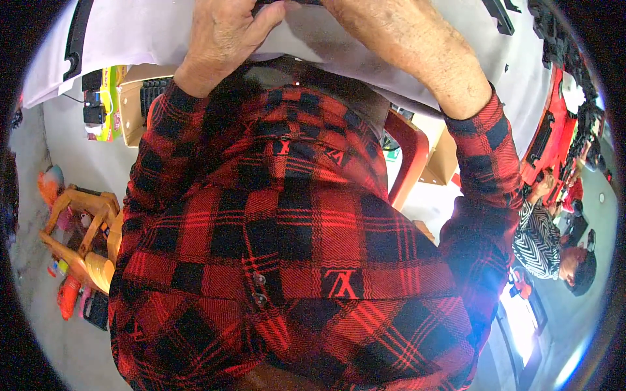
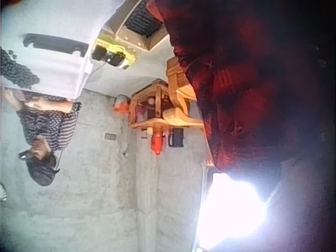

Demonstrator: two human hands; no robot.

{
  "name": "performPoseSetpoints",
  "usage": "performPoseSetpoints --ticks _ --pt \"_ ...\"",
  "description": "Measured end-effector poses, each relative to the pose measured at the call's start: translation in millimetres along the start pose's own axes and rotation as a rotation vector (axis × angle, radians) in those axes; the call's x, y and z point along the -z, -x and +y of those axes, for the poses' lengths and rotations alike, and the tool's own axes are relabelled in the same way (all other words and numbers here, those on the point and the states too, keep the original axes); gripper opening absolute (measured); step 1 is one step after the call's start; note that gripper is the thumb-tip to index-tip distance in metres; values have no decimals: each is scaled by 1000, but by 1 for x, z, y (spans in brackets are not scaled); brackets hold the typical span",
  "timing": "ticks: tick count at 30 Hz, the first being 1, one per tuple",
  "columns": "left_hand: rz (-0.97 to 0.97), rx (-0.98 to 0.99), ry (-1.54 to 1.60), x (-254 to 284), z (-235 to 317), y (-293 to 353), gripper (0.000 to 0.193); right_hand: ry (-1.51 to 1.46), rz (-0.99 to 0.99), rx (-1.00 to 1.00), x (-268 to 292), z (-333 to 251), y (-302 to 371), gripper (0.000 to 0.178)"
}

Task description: The person assembles levels by inserting spirit level vials into the slots of black frames and pressing them into place by hand.

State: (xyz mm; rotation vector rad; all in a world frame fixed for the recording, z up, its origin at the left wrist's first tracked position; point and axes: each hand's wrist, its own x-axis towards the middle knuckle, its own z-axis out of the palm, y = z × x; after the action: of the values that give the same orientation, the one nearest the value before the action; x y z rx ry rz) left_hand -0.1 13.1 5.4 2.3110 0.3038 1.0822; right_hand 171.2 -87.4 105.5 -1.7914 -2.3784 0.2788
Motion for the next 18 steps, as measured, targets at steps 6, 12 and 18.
performPoseSetpoints --ticks 6,12,18 --pt "-107 19 -163 10 8 -1 38 58 22 121 6 9 -10 1" --pt "-21 40 -30 5 3 2 38 -30 25 112 -3 23 -15 5" --pt "29 -7 -8 -6 -2 -2 44 -505 296 -156 12 32 11 8"
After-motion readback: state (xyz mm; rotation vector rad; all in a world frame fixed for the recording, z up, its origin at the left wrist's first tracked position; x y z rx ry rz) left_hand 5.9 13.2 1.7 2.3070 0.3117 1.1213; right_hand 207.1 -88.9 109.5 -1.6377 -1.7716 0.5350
